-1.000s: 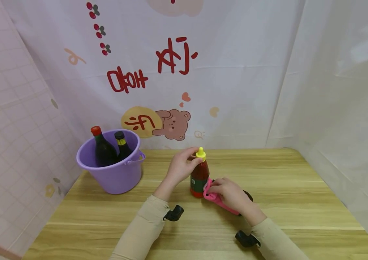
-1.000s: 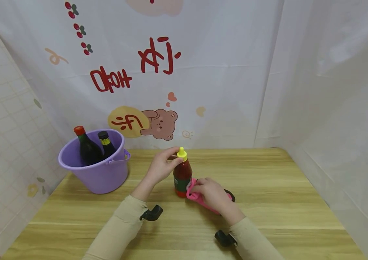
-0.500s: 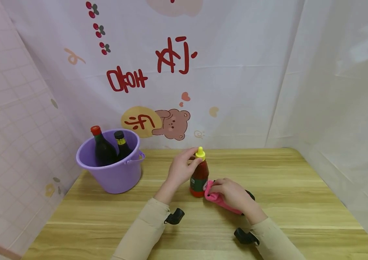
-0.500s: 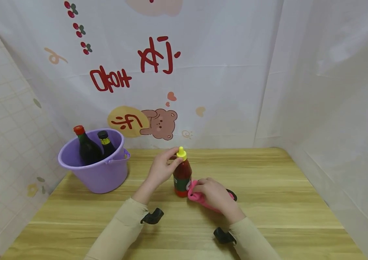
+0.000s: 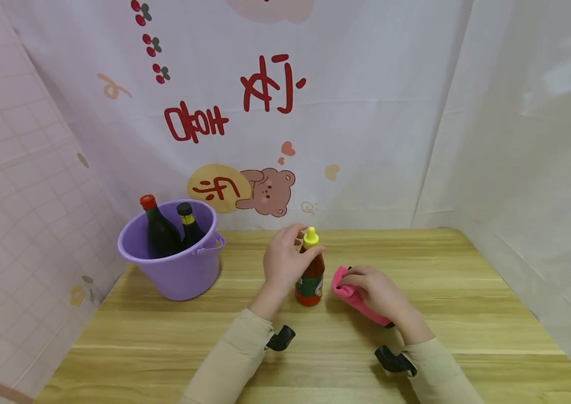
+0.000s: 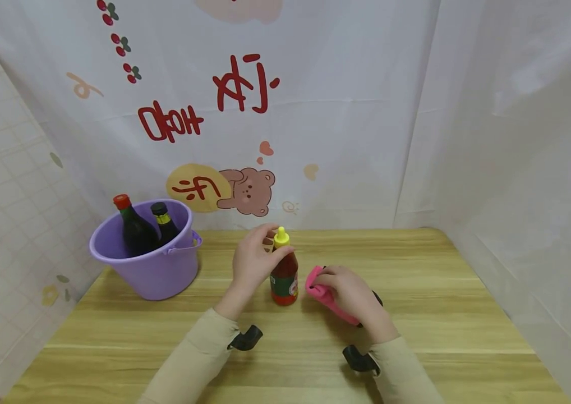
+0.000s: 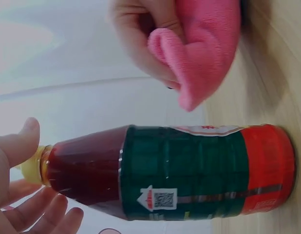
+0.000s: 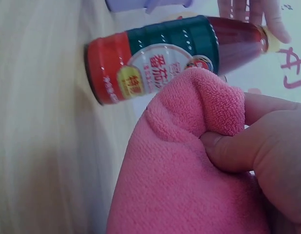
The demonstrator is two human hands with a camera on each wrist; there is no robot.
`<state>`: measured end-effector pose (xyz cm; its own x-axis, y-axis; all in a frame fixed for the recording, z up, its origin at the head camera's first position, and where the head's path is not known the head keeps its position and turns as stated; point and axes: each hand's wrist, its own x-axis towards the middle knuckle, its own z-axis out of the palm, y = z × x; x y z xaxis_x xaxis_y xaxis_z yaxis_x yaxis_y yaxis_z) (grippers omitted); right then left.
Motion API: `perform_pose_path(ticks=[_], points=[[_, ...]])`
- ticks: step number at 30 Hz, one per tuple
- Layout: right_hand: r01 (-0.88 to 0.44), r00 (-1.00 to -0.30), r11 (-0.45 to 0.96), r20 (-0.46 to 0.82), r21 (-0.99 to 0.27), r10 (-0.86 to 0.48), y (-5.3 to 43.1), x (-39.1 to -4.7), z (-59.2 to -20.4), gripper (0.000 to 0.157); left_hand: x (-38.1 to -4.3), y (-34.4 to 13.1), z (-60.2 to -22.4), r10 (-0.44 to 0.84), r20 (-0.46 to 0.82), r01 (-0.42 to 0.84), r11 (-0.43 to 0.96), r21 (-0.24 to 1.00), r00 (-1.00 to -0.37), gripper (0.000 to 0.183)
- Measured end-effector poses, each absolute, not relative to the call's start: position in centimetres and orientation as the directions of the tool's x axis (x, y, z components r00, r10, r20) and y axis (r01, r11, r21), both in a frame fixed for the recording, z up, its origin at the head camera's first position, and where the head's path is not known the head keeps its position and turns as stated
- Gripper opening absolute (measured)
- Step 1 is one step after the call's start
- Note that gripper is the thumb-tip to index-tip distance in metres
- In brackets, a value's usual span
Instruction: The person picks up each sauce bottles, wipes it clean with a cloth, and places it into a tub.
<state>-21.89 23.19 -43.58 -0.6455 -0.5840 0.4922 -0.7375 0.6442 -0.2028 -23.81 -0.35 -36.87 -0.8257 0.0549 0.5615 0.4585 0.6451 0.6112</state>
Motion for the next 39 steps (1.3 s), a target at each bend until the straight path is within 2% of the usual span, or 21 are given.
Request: perform_pose_path(ticks=[8, 15, 20, 30, 35, 39], points=[[-0.741, -0.630, 0.642, 0.533, -0.197, -0.564, 24.1, -22.3, -43.1, 0.038, -23.9, 0.1, -37.1, 0.056, 0.628, 0.499, 0.663, 0.558, -0.776, 0.036], [-0.740, -0.627, 0.638, 0.563, -0.214, -0.539, 24.3, -22.0, -42.2, 0.042, -24.2, -0.4, -36.7, 0.108, 0.530, 0.489, 0.569, 0.661, -0.841, 0.034], [-0.773, -0.567, 0.605, 0.631, -0.188, -0.529, 24.1, -22.1, -41.6, 0.048, -24.6, -1.0, -36.3, 0.180, 0.447, 0.474, 0.492, 0.730, -0.876, 0.035], [-0.854, -0.402, 0.504, 0.775, -0.126, -0.487, 22.8, -22.9, -39.1, 0.047, -25.3, -1.6, -36.0, 0.290, 0.378, 0.473, 0.436, 0.766, -0.879, 0.032], [-0.862, -0.380, 0.495, 0.783, -0.107, -0.492, 21.5, -23.4, -37.5, 0.045, -25.5, -1.9, -36.1, 0.318, 0.358, 0.469, 0.421, 0.776, -0.878, 0.034], [-0.852, -0.403, 0.511, 0.766, -0.113, -0.501, 20.6, -23.6, -37.3, 0.044, -25.5, -1.9, -36.1, 0.323, 0.350, 0.463, 0.411, 0.785, -0.879, 0.035]])
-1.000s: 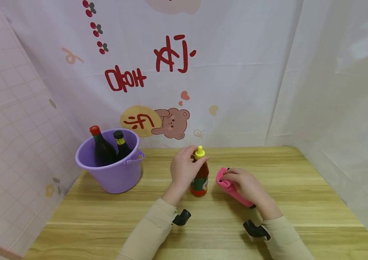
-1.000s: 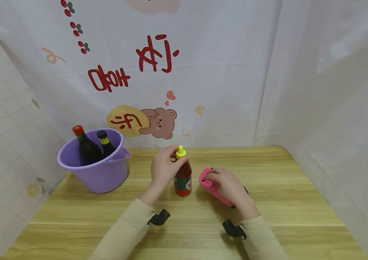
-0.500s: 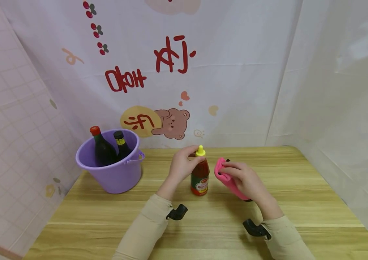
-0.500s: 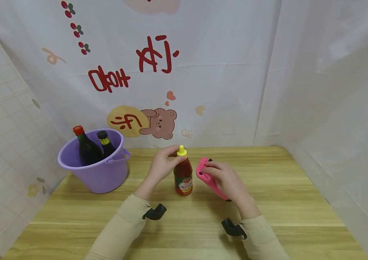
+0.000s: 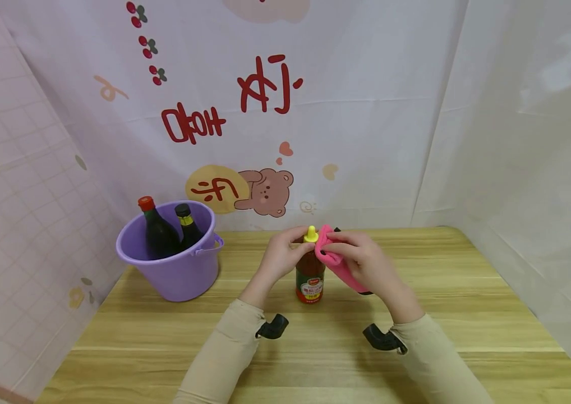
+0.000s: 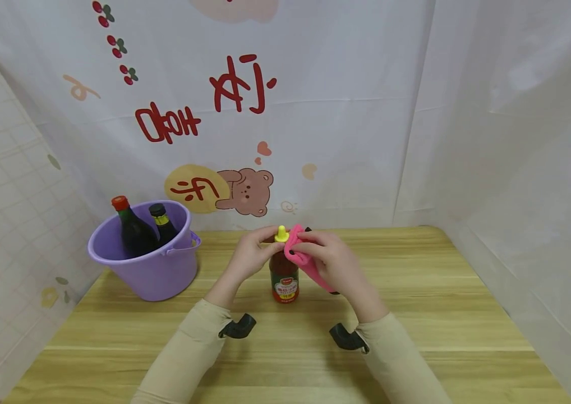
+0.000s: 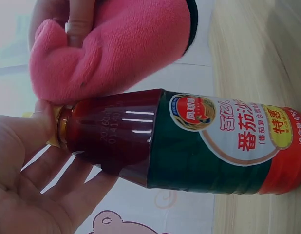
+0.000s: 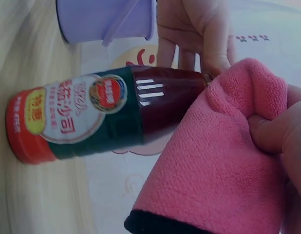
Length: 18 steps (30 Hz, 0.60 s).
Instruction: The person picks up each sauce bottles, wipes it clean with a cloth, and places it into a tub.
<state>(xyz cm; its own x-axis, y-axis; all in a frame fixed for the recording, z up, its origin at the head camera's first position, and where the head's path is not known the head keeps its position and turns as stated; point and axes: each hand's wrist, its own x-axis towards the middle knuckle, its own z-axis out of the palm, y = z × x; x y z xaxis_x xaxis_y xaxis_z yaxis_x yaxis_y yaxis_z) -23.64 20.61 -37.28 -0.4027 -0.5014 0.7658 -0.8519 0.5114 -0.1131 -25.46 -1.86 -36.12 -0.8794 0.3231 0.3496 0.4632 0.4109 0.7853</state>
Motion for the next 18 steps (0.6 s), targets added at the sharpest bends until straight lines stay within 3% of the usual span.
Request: perform_pose_path(ticks=[6, 18], points=[[-0.835, -0.455, 0.526, 0.742, -0.162, -0.493, 20.0, -23.3, -37.9, 0.043, -25.3, -1.8, -36.2, 0.314, 0.355, 0.462, 0.405, 0.789, -0.881, 0.036], [-0.828, -0.467, 0.538, 0.726, -0.159, -0.504, 20.2, -22.7, -40.4, 0.042, -25.2, -1.6, -36.5, 0.292, 0.396, 0.490, 0.436, 0.755, -0.870, 0.032]])
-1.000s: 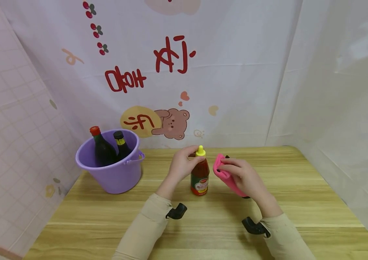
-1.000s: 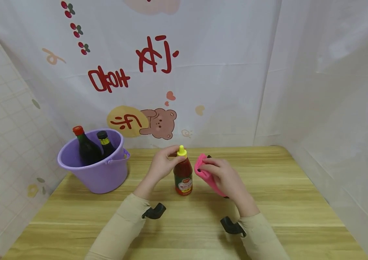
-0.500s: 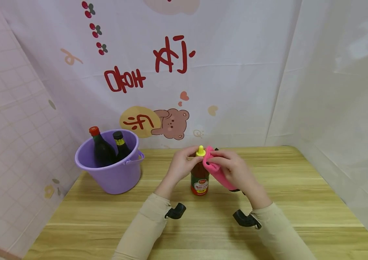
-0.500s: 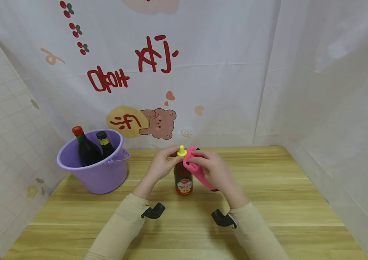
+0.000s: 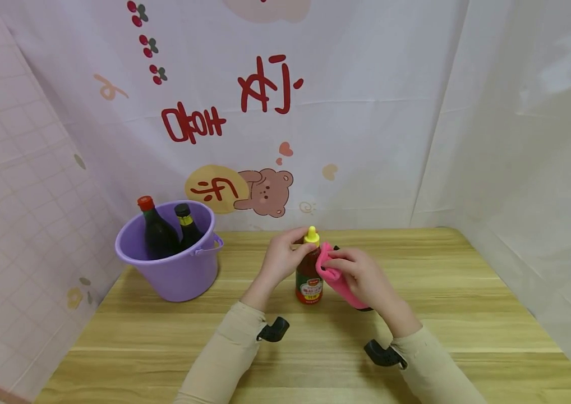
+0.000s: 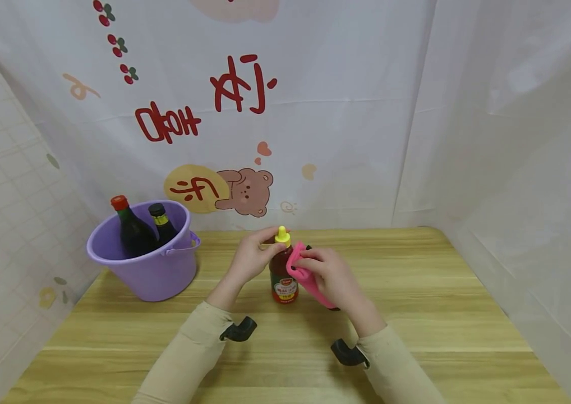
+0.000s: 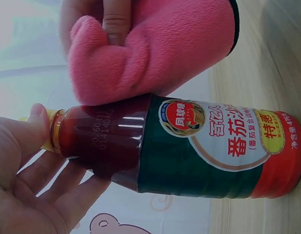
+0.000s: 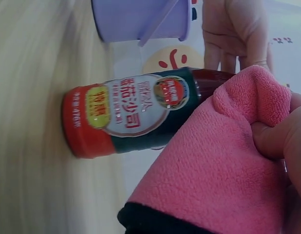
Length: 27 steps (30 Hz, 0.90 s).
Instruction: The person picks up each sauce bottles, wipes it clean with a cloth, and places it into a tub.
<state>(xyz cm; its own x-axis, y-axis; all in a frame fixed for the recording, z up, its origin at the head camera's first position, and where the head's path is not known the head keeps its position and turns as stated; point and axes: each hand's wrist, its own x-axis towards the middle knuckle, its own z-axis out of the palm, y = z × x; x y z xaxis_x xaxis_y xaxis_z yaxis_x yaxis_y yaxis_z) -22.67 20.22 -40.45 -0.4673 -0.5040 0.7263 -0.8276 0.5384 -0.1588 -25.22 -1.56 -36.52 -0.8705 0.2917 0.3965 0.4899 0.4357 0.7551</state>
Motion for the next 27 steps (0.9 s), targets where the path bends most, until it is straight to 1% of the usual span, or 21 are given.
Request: perform_pose_path(ticks=[3, 10, 14, 17, 20, 27], points=[[-0.833, -0.457, 0.532, 0.730, -0.151, -0.508, 20.3, -22.6, -40.9, 0.043, -25.2, -1.5, -36.5, 0.289, 0.399, 0.491, 0.439, 0.753, -0.870, 0.033], [-0.827, -0.462, 0.546, 0.716, -0.134, -0.524, 20.5, -22.2, -41.5, 0.043, -25.1, -1.5, -36.5, 0.285, 0.406, 0.495, 0.436, 0.751, -0.868, 0.032], [-0.843, -0.436, 0.525, 0.724, -0.119, -0.534, 20.5, -22.1, -41.9, 0.044, -25.0, -1.5, -36.6, 0.283, 0.395, 0.485, 0.448, 0.751, -0.874, 0.033], [-0.848, -0.428, 0.517, 0.727, -0.118, -0.537, 20.6, -22.0, -42.2, 0.045, -25.0, -1.5, -36.6, 0.282, 0.392, 0.482, 0.452, 0.751, -0.876, 0.034], [-0.841, -0.444, 0.527, 0.717, -0.125, -0.538, 20.6, -21.8, -42.5, 0.046, -25.0, -1.5, -36.6, 0.278, 0.391, 0.479, 0.452, 0.752, -0.877, 0.034], [-0.809, -0.510, 0.572, 0.649, -0.138, -0.564, 20.5, -21.5, -43.6, 0.041, -25.0, -1.4, -36.6, 0.269, 0.394, 0.476, 0.448, 0.756, -0.879, 0.034]])
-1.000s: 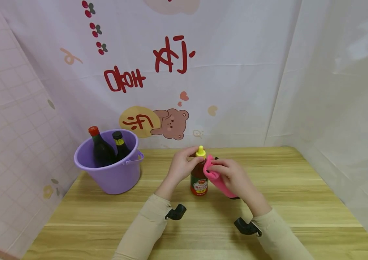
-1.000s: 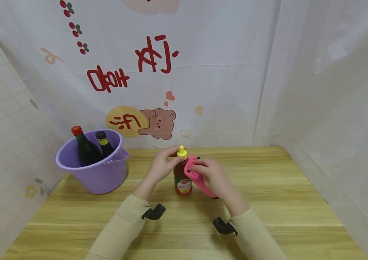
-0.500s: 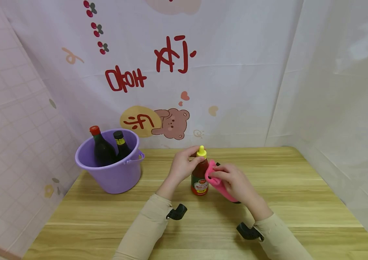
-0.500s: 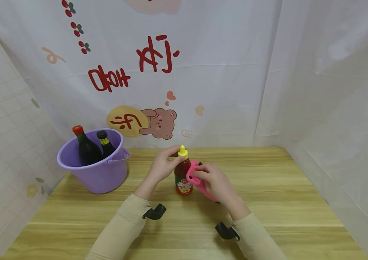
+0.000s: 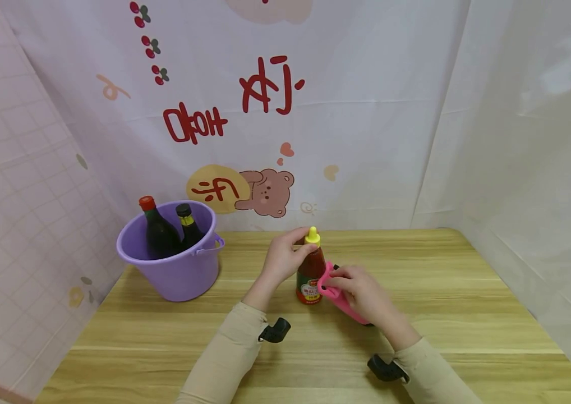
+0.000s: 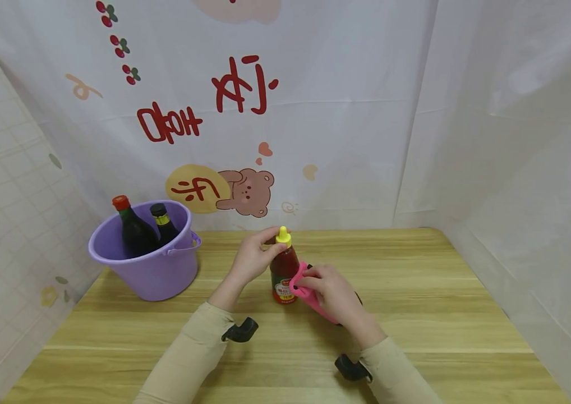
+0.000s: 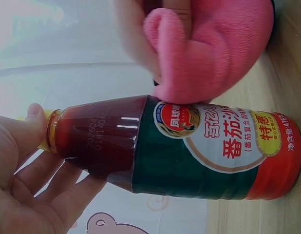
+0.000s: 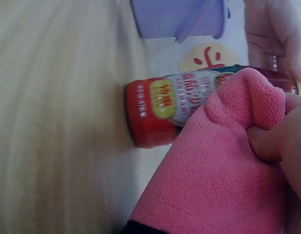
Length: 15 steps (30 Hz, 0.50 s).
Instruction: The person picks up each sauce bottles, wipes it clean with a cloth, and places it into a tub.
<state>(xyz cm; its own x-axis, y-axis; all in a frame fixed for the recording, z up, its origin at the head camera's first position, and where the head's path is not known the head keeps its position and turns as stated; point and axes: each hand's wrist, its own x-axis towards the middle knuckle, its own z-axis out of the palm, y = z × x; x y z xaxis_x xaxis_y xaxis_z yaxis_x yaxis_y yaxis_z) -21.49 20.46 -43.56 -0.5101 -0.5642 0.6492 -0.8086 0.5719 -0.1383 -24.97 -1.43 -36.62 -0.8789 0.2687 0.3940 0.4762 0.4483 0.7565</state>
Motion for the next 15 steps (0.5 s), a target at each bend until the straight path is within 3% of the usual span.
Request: perform_pose_path(ticks=[15], points=[[-0.765, -0.610, 0.626, 0.483, -0.153, -0.628, 20.0, -21.7, -45.3, 0.034, -25.1, -1.3, -36.8, 0.262, 0.432, 0.506, 0.448, 0.738, -0.863, 0.034]])
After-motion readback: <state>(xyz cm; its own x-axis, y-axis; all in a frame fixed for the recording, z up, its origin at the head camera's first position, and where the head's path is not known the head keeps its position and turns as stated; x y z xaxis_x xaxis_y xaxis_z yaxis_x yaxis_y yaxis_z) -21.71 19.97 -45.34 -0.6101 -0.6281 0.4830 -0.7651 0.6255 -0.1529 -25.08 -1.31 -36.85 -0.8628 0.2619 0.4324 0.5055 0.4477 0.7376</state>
